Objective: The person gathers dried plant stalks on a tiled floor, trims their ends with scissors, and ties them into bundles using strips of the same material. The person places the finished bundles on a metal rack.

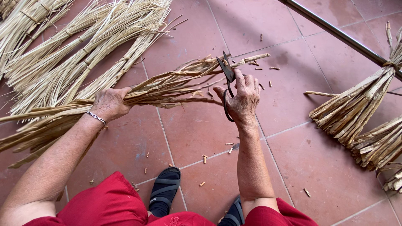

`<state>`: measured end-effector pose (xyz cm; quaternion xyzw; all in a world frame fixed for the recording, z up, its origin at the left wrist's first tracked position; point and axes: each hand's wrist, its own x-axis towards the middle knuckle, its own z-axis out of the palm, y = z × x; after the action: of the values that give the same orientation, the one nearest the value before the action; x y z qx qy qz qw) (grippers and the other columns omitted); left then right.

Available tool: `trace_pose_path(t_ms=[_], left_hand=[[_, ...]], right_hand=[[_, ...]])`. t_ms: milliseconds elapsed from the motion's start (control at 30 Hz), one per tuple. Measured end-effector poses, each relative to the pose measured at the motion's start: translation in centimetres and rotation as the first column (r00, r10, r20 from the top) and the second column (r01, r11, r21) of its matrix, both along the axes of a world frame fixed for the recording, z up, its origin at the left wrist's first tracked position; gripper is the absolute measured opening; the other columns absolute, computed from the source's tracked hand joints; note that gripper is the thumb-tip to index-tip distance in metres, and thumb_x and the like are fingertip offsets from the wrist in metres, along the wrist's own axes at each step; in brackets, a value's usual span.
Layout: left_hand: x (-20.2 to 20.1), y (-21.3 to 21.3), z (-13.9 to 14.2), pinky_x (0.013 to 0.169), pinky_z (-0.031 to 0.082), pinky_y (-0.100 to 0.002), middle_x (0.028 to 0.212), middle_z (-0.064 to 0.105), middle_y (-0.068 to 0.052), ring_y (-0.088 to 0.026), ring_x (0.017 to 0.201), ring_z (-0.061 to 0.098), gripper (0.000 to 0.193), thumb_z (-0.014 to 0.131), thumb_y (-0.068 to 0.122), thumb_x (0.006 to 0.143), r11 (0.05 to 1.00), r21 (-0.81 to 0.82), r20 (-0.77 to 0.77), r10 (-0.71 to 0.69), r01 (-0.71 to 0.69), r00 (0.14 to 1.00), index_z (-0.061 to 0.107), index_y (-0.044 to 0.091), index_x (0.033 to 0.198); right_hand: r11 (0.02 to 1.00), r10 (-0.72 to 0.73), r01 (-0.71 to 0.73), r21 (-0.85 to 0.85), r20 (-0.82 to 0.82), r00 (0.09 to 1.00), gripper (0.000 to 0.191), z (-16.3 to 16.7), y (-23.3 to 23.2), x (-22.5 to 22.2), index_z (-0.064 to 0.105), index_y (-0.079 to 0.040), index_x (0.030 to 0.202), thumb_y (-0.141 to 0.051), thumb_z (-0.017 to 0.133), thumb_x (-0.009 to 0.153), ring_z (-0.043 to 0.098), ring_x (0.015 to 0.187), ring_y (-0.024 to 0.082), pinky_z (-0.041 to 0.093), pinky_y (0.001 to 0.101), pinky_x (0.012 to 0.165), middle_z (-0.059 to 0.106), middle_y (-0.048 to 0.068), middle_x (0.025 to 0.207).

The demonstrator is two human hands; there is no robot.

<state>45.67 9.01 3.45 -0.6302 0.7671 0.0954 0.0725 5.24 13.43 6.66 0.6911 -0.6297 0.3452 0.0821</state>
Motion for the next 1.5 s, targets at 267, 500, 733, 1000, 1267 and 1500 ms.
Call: trace_pose_path(t_ms=[267, 500, 733, 1000, 1267, 1500], left_hand=[[-0.2, 0.1, -0.5, 0.073, 0.061, -0.041, 0.076, 0.073, -0.005, -0.022, 0.074, 0.074, 0.03, 0.071, 0.047, 0.092, 0.991, -0.087, 0.084, -0.093, 0.1, 0.992, 0.07, 0.027, 0.115], [0.0, 0.0, -0.1, 0.069, 0.061, -0.04, 0.071, 0.072, -0.006, -0.021, 0.071, 0.073, 0.035, 0.071, 0.05, 0.092, 1.0, -0.022, 0.047, -0.002, 0.003, 0.999, 0.069, 0.026, 0.117], [0.9, -0.4, -1.0, 0.063, 0.059, -0.042, 0.065, 0.067, -0.006, -0.023, 0.066, 0.072, 0.028, 0.069, 0.047, 0.094, 0.987, -0.158, 0.048, -0.034, 0.041, 0.998, 0.068, 0.02, 0.101], [1.9, -0.6, -2.0, 0.051, 0.054, -0.037, 0.059, 0.061, -0.004, -0.018, 0.053, 0.065, 0.029, 0.066, 0.042, 0.104, 0.931, -0.327, 0.12, -0.129, 0.162, 0.984, 0.062, 0.016, 0.091], [2.5, -0.8, -2.8, 0.052, 0.053, -0.035, 0.061, 0.061, -0.001, -0.017, 0.056, 0.064, 0.024, 0.067, 0.042, 0.101, 0.923, -0.348, 0.096, -0.137, 0.162, 0.986, 0.063, 0.019, 0.093], [2.3, -2.4, -1.3, 0.05, 0.051, -0.034, 0.067, 0.061, -0.002, -0.015, 0.058, 0.058, 0.033, 0.074, 0.05, 0.09, 0.974, 0.136, -0.108, 0.196, -0.181, 0.975, 0.069, 0.021, 0.106]], right_hand=[[0.996, 0.047, -0.061, 0.066, 0.19, 0.981, 0.063, -2.1, -0.2, -0.1, 0.063, -0.005, 0.135, -0.057, 0.066, 0.101, 0.062, 0.071, 0.021, 0.048, 0.04, 0.067, 0.06, 0.003, 0.073], [0.976, 0.001, -0.116, 0.186, 0.526, 0.85, 0.062, -1.6, 0.2, -0.2, 0.072, -0.011, 0.125, -0.065, 0.051, 0.102, 0.067, 0.063, 0.012, 0.05, 0.0299, 0.059, 0.065, 0.001, 0.069], [0.957, -0.023, -0.098, 0.274, 0.404, 0.915, 0.073, -0.2, 0.1, -0.3, 0.069, -0.008, 0.13, -0.069, 0.065, 0.091, 0.064, 0.077, 0.017, 0.052, 0.0376, 0.071, 0.06, 0.003, 0.08], [0.944, -0.055, -0.059, 0.324, 0.332, 0.942, 0.061, -1.2, -0.3, -0.6, 0.071, -0.012, 0.123, -0.065, 0.063, 0.094, 0.066, 0.075, 0.026, 0.052, 0.0428, 0.069, 0.063, 0.008, 0.076], [0.956, -0.065, -0.068, 0.286, 0.432, 0.9, 0.058, -3.1, -0.4, -0.6, 0.072, -0.008, 0.103, -0.063, 0.051, 0.105, 0.066, 0.061, 0.023, 0.05, 0.0393, 0.058, 0.061, 0.007, 0.064], [0.971, 0.087, -0.238, 0.038, 0.866, 0.492, 0.07, -1.9, 0.1, -1.9, 0.068, 0.001, 0.115, -0.064, 0.043, 0.105, 0.043, 0.052, 0.005, 0.034, 0.0238, 0.047, 0.046, -0.007, 0.063]])
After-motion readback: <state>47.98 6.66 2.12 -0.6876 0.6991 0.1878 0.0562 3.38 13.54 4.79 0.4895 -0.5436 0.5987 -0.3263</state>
